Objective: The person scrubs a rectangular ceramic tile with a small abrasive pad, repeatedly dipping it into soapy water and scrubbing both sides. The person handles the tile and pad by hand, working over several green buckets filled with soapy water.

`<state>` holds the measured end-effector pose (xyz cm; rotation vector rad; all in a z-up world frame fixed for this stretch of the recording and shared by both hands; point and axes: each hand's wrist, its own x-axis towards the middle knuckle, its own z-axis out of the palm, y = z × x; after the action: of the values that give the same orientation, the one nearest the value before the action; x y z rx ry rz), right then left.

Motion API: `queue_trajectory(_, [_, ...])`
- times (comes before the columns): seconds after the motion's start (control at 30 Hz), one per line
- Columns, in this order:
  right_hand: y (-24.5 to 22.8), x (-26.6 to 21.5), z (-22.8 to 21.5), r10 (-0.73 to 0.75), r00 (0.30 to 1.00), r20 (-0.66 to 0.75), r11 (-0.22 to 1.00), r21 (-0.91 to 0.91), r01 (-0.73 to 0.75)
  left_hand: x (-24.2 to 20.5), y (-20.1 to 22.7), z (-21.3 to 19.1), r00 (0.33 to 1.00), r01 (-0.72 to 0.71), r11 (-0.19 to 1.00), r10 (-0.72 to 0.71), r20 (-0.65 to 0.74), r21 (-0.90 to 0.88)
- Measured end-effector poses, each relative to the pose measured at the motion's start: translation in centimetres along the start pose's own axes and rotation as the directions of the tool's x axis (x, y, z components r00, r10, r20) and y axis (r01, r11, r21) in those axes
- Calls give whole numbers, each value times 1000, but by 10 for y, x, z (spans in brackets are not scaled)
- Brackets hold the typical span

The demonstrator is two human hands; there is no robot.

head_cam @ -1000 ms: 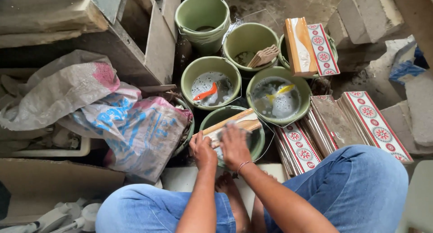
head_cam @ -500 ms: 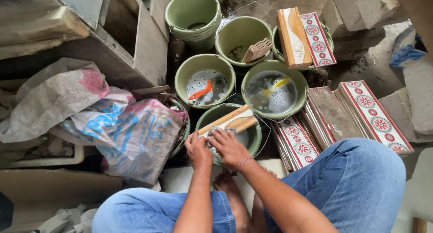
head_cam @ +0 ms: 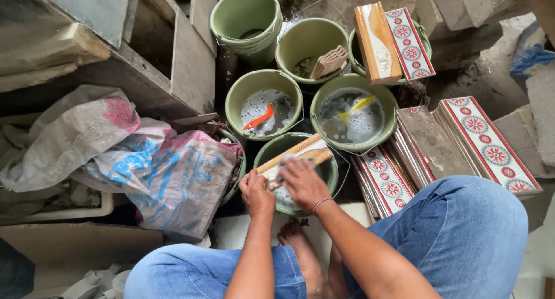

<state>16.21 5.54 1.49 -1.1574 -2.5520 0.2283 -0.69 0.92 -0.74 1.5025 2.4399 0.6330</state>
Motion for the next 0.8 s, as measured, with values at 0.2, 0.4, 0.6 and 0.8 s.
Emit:
queue_trajectory(0.2, [49,-7,17,297,949,-101,953,88,-289,20,82,-50,973,16,976,-64,221,216])
queue_trajectory(0.4, [78,12,29,692,713,-114,614,611,-499,61,95,-13,859,-181,947,21,511,266])
queue_trajectory(0.6, [108,43,-12,861,470,193,-266,959,94,84,110,-57,807,-8,1000,-5,591,20])
queue_trajectory(0.8, [100,67,-99,833,95,544,-521,717,462,94,66,-16,946,321,750,-229,228,-578])
